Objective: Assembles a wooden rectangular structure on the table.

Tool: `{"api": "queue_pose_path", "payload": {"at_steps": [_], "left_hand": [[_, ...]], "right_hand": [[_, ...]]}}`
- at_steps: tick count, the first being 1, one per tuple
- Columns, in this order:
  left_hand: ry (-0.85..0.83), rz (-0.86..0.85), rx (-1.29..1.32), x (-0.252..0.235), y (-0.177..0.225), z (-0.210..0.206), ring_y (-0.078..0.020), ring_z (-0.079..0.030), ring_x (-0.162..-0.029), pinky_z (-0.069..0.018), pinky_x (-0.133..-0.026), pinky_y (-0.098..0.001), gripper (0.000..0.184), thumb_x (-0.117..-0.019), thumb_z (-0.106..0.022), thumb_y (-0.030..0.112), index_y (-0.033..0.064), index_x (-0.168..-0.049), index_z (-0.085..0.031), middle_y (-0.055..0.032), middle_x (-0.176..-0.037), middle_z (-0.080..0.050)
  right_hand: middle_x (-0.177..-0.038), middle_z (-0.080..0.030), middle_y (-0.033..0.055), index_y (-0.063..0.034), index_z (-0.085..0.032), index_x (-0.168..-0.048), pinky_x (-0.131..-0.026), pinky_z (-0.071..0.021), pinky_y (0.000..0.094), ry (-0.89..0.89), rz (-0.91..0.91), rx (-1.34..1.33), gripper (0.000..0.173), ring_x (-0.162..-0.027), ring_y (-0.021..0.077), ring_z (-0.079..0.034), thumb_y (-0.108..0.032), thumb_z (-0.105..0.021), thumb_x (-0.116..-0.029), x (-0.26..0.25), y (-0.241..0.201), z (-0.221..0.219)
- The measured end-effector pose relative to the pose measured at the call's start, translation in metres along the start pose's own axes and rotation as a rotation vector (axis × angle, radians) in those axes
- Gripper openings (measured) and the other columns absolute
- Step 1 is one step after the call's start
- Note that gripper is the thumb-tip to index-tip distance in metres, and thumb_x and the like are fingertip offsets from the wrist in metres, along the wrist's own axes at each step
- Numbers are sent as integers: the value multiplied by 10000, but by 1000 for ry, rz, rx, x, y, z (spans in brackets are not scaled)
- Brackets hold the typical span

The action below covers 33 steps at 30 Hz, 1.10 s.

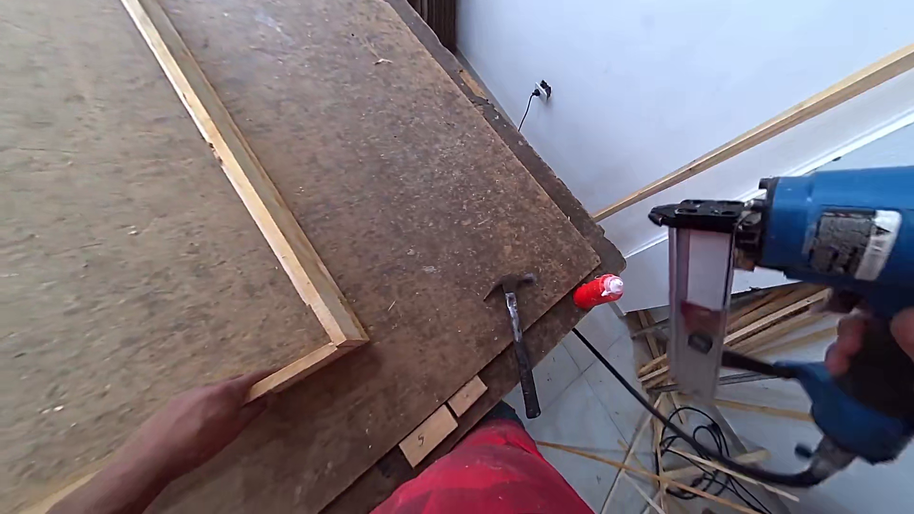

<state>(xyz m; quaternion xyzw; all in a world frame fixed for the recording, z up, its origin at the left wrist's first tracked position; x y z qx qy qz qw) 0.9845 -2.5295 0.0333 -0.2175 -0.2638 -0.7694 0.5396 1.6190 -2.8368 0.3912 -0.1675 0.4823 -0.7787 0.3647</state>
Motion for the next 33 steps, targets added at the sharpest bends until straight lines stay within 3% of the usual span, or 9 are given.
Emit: {"api": "queue_pose_path", "payload": {"at_steps": [3,7,10,13,16,23,27,29,33], "left_hand": [[-6,24,-39,9,7,6,-428,-700,-1043,-522,-889,-692,402,-990,-667,379,246,-1370,-659,-186,-1102,-742],[-9,4,-33,11,12,11,-333,-707,-1056,-542,-928,-614,359,-1005,-641,378,277,-1347,-670,-96,-1122,-746],[38,-25,-11,18,12,15,-290,-719,-990,-562,-882,-582,291,-1000,-644,342,273,-1275,-707,-56,-1069,-756],[48,-32,30,20,15,16,-300,-712,-1024,-560,-893,-593,309,-1003,-640,331,286,-1305,-694,-63,-1097,-750],[32,-50,36,15,8,11,-301,-707,-1044,-556,-901,-596,316,-1006,-626,318,298,-1316,-686,-70,-1109,-743],[-15,-35,33,11,7,16,-295,-712,-1012,-555,-891,-579,306,-1007,-626,319,305,-1308,-685,-67,-1053,-752],[-59,-27,42,5,6,16,-316,-707,-1040,-548,-905,-592,354,-1008,-628,318,301,-1361,-658,-89,-1099,-747],[-67,-33,42,4,6,17,-312,-711,-1026,-553,-898,-591,350,-1011,-625,323,302,-1358,-657,-86,-1085,-750],[-76,-66,25,1,5,17,-323,-714,-991,-556,-877,-586,330,-1012,-626,277,262,-1339,-664,-99,-1054,-746]], "right_hand": [[-790,-697,65,-161,-646,-1137,-582,-640,418,-322,-155,-343,409,-607,235,-697,-504,-725,-929,16,31,-39],[-753,-694,107,-127,-688,-1075,-561,-634,447,-600,-293,-563,375,-585,263,-691,-474,-721,-938,25,61,-154],[-692,-658,124,-77,-656,-1050,-503,-630,429,-713,-417,-497,480,-523,264,-675,-525,-745,-901,18,75,-250],[-690,-652,144,-31,-602,-1127,-513,-622,434,-802,-538,-329,369,-524,271,-663,-387,-562,-1036,6,89,-329],[-710,-645,130,-60,-590,-1202,-504,-613,427,-845,-644,-270,413,-518,250,-650,-442,-554,-1051,6,123,-387],[-732,-660,114,-85,-582,-1219,-516,-607,426,-857,-746,-233,521,-542,246,-659,-560,-574,-1005,18,203,-461],[-1077,-745,156,-64,-577,-1315,-697,-638,453,-817,-860,-317,486,-856,296,-755,-470,-541,-1049,24,220,-474],[-1146,-730,205,-30,-569,-1332,-744,-643,486,-799,-913,-421,450,-935,347,-754,-393,-524,-1070,21,218,-477],[-1036,-745,153,-80,-603,-1290,-591,-626,381,-900,-903,-431,475,-683,232,-722,-478,-464,-1073,18,220,-485]]}}
Point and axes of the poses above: each hand's wrist, its own x-axis away from the middle knuckle, its own z-axis out of the back of the hand, y = z × x, the point moved 4 cm from there along -x, towards the middle knuckle
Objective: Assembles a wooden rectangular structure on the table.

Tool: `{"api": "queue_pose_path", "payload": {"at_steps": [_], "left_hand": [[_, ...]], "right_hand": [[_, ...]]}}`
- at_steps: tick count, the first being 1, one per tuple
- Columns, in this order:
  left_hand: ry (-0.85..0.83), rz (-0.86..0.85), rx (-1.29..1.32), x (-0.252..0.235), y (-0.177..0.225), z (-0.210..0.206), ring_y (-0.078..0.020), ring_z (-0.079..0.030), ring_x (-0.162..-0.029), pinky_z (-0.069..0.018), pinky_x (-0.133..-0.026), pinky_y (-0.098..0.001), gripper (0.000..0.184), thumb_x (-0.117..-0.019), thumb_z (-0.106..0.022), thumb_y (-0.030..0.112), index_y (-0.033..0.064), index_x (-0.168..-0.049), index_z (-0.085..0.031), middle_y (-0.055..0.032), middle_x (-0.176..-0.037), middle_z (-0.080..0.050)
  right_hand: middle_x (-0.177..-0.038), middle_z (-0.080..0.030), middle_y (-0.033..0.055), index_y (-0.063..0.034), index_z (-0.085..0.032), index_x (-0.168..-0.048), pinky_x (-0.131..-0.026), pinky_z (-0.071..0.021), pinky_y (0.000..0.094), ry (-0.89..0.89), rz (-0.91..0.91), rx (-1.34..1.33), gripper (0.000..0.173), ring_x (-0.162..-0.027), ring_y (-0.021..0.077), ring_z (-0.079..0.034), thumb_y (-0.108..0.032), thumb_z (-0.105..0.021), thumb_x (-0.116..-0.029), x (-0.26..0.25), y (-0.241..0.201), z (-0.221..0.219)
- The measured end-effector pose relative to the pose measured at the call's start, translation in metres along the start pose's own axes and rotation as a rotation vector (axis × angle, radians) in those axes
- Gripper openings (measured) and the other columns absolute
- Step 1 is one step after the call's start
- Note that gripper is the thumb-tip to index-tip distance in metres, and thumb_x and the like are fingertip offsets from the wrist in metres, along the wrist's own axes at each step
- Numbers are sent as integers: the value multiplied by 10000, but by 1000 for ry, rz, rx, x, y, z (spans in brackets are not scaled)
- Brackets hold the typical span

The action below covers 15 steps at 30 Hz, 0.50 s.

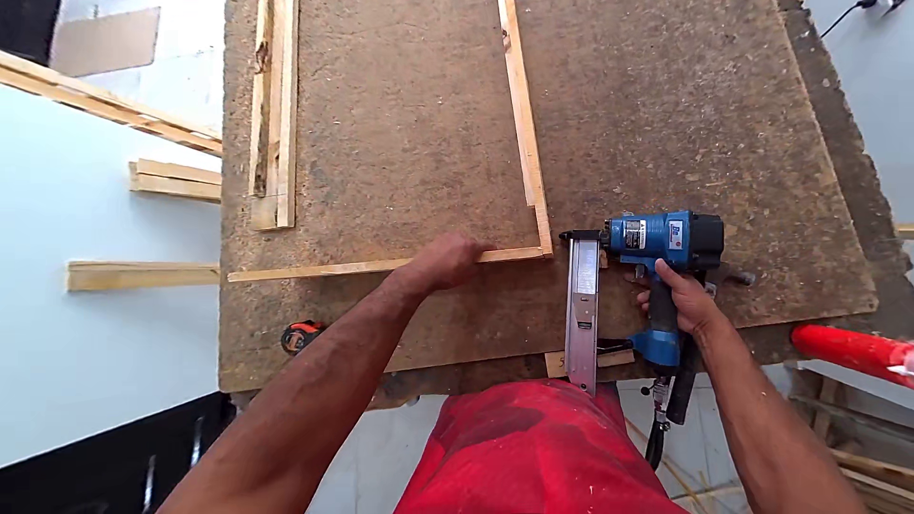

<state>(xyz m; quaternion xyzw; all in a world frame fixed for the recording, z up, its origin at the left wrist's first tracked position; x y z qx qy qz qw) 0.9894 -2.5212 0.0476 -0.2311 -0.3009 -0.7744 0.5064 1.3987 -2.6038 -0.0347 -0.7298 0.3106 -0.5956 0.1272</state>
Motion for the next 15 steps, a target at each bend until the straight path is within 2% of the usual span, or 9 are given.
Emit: {"api": "queue_pose_path", "payload": {"at_steps": [2,4,6,10,15], "left_hand": [[-8,4,2,-1,0,0,-326,-715,-983,-558,-870,-586,333,-1013,-626,273,266,-1344,-661,-99,-1043,-748],[-3,3,-3,0,0,-1,-317,-720,-961,-566,-851,-584,324,-1011,-633,281,275,-1333,-664,-91,-1010,-751],[0,12,-12,-1,-1,0,-309,-720,-951,-569,-843,-575,326,-1008,-633,277,281,-1333,-659,-84,-995,-747],[5,18,-19,3,2,-3,-338,-716,-968,-566,-842,-593,318,-1011,-631,280,259,-1327,-661,-107,-1009,-742],[38,-4,4,5,4,-3,-331,-721,-956,-569,-839,-589,286,-1020,-627,276,236,-1300,-672,-106,-1006,-744]], "right_hand": [[-1017,-736,138,-74,-627,-1251,-532,-596,331,-53,22,-10,406,-581,177,-659,-414,-486,-1079,-1,-1,-2],[-1079,-733,162,-63,-637,-1229,-524,-580,315,-134,60,-55,319,-564,168,-638,-314,-521,-1070,4,-4,-4],[-1080,-722,189,-59,-641,-1200,-518,-577,315,-193,106,-74,261,-553,178,-631,-244,-583,-1025,14,-13,-5],[-1071,-727,191,-56,-682,-1147,-513,-575,296,-277,113,-50,283,-546,159,-635,-273,-587,-993,41,-32,4],[-1092,-721,178,-77,-692,-1183,-541,-588,300,-471,149,-116,322,-567,152,-645,-321,-635,-980,55,-37,9]]}}
Point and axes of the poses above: each hand's wrist, its own x-axis away from the middle knuckle, its own z-axis out of the back of the hand, y = z × x, the point moved 4 cm from there along -x, towards the middle knuckle
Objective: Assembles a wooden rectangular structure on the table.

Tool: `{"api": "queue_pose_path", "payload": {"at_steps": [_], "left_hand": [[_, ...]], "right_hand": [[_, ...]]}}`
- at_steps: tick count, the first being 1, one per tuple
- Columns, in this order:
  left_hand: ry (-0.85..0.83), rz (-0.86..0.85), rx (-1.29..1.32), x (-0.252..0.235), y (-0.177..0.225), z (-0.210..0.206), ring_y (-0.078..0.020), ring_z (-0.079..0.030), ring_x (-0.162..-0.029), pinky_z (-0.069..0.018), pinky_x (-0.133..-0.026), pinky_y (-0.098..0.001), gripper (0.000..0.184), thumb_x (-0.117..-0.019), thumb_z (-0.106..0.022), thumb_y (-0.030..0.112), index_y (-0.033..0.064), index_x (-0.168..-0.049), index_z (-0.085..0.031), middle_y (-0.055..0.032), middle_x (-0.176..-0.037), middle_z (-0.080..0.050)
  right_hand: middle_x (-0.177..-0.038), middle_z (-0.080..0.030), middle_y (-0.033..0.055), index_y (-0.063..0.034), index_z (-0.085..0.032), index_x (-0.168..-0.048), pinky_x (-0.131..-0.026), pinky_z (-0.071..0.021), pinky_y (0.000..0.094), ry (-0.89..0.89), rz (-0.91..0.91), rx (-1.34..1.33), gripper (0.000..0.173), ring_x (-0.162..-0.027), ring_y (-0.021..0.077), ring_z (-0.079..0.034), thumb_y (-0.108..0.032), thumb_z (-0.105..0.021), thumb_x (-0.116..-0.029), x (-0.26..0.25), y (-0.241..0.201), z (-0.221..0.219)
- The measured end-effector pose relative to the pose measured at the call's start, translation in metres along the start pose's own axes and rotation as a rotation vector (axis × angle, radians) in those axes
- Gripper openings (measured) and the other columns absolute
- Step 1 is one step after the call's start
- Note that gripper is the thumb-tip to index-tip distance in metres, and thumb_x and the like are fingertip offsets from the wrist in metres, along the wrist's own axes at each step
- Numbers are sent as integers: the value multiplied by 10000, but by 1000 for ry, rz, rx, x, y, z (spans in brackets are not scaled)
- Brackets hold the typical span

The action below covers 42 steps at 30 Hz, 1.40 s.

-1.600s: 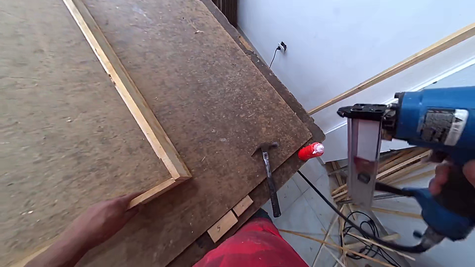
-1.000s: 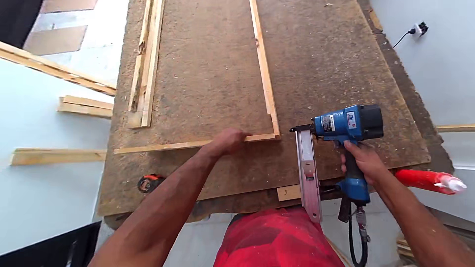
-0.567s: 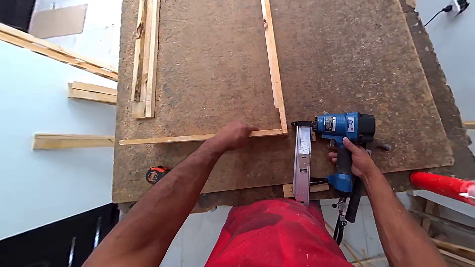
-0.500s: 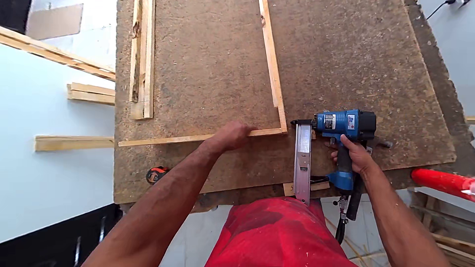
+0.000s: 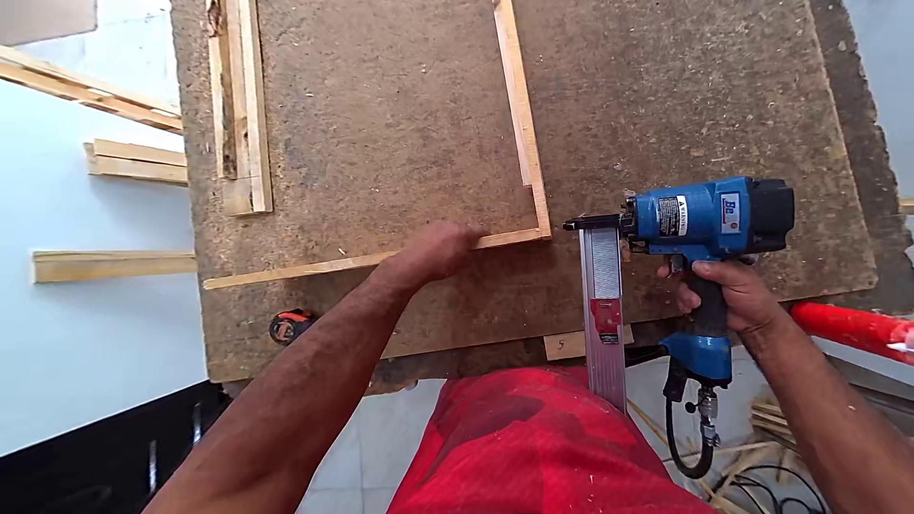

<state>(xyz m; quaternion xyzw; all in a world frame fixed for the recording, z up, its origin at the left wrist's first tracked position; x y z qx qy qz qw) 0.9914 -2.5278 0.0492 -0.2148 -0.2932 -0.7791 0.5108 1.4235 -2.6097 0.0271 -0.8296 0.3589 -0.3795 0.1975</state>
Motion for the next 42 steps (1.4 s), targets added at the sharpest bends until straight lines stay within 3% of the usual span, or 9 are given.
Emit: {"api": "queue_pose_path", "payload": {"at_steps": [5,17,42], "left_hand": [[-24,24,26,0,2,3,-333,-717,-986,-560,-866,-592,302,-1021,-625,246,227,-1318,-668,-110,-1040,-745],[-28,23,-21,-2,1,3,-339,-716,-978,-564,-841,-599,287,-1016,-632,276,231,-1298,-670,-105,-1026,-743],[-23,18,-22,-1,3,3,-360,-719,-959,-562,-833,-607,281,-1008,-637,223,211,-1286,-672,-128,-1003,-743]], "right_hand": [[-1105,-716,172,-80,-689,-1207,-549,-591,296,-61,-10,-30,348,-572,149,-645,-340,-635,-982,-7,11,-5],[-1074,-721,173,-74,-680,-1178,-520,-574,292,6,-50,-16,324,-552,150,-630,-317,-556,-1003,-17,15,-3],[-1061,-724,178,-67,-683,-1162,-516,-569,283,7,-55,-13,313,-539,144,-625,-311,-600,-986,-15,13,-7]]}}
Point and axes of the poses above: each hand's wrist, its own x-axis away from the middle knuckle, its own z-axis out of the back of the hand, y = z × x, the point moved 4 cm from there along -x, towards the middle knuckle
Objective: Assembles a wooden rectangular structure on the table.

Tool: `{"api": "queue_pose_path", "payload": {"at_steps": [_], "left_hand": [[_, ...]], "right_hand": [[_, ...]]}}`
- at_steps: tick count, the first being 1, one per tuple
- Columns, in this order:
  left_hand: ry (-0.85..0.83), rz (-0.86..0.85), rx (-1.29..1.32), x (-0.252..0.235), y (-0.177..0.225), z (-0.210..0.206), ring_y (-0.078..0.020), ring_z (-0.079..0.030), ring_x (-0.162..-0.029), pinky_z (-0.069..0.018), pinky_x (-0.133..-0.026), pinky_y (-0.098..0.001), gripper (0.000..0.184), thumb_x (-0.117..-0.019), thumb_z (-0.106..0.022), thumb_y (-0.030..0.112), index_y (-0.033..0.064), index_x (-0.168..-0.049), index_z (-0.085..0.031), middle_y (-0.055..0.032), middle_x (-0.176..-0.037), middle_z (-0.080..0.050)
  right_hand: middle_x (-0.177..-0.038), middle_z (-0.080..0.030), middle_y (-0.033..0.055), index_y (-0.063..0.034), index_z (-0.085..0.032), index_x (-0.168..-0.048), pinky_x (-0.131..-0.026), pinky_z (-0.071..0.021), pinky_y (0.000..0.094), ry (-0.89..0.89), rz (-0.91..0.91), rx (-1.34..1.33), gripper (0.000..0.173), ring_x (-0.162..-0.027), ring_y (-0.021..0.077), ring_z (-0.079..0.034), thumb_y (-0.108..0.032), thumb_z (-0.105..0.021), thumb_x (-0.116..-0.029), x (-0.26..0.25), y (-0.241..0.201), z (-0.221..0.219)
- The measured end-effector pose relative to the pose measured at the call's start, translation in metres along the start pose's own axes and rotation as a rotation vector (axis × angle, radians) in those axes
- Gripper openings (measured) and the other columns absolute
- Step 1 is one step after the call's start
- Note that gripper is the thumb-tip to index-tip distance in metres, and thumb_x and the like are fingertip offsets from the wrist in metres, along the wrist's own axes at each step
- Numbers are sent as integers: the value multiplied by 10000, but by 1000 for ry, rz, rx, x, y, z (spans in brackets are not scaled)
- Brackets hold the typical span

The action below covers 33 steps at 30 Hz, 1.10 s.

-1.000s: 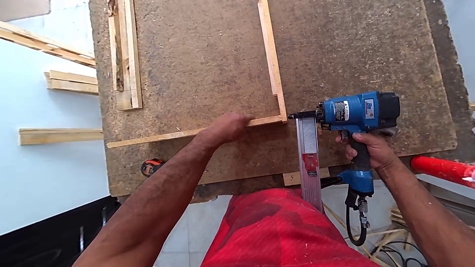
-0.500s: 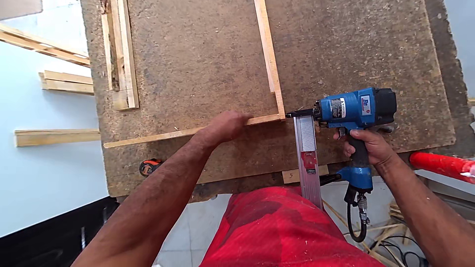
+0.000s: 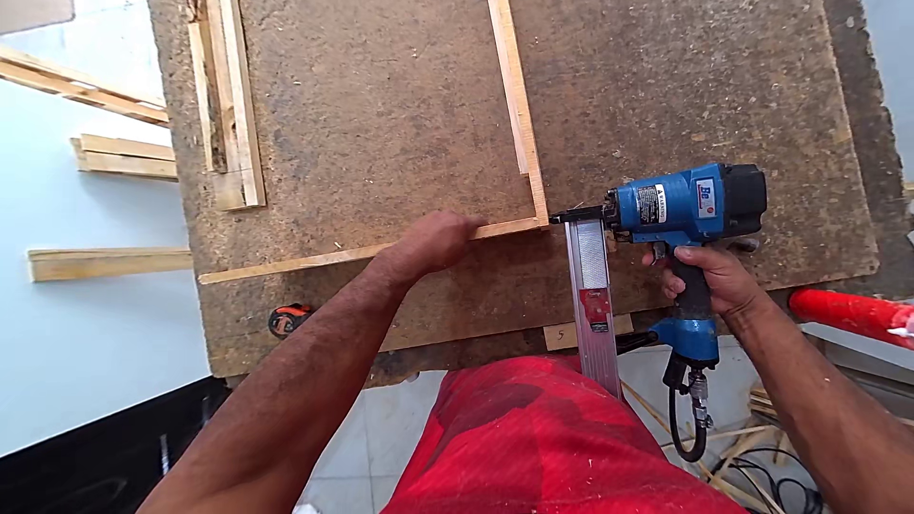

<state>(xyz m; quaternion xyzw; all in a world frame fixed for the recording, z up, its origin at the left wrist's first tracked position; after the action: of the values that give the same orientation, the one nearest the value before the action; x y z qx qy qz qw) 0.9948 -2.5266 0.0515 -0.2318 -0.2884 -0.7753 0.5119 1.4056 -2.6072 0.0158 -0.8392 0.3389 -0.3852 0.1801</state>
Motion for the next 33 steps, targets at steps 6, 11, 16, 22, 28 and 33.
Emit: {"api": "queue_pose_path", "payload": {"at_steps": [6,11,16,22,28,33], "left_hand": [[15,-7,4,-1,-1,-2,-360,-718,-970,-561,-840,-612,277,-1000,-643,216,203,-1275,-679,-125,-1012,-744],[5,-1,6,-2,-2,-2,-356,-716,-974,-560,-847,-607,273,-1004,-637,218,201,-1273,-681,-125,-1017,-742],[-1,-2,16,-2,-1,-1,-356,-711,-996,-553,-867,-604,285,-1002,-638,209,196,-1284,-677,-129,-1033,-741],[-8,7,22,-3,-2,0,-343,-716,-984,-556,-858,-601,266,-1006,-637,223,210,-1267,-684,-116,-1019,-744],[14,-1,20,-2,-2,0,-345,-718,-968,-561,-849,-596,268,-1008,-630,228,207,-1269,-688,-118,-1004,-745],[11,-4,19,-1,-1,0,-350,-718,-960,-560,-841,-603,262,-1016,-631,247,206,-1269,-686,-121,-998,-742]], "right_hand": [[-1085,-724,183,-70,-682,-1173,-533,-585,292,-46,3,3,303,-556,153,-646,-295,-623,-979,-2,-1,3],[-1087,-722,187,-64,-677,-1189,-527,-580,292,-33,0,1,310,-548,153,-636,-288,-615,-983,-3,0,4],[-1077,-728,178,-71,-683,-1185,-543,-589,289,-38,-39,25,294,-559,145,-646,-255,-634,-961,-7,-1,9],[-1076,-726,186,-64,-685,-1189,-542,-591,293,-54,-48,16,306,-557,149,-648,-248,-665,-945,-9,-2,10],[-1080,-727,179,-65,-689,-1188,-547,-590,297,-66,-56,25,311,-564,147,-647,-255,-675,-942,-11,-2,13],[-1077,-734,142,-99,-697,-1189,-548,-580,278,-114,-60,22,315,-576,121,-642,-283,-689,-935,-10,-1,10]]}}
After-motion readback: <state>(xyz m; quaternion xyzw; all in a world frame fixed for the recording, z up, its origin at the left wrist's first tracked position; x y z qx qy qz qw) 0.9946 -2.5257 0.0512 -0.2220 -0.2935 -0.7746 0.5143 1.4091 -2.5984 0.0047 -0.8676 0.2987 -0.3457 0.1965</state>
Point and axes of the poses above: each hand's wrist, its own x-axis away from the middle knuckle, its own z-axis out of the back of the hand, y = z × x, the point moved 4 cm from there along -x, towards the middle knuckle
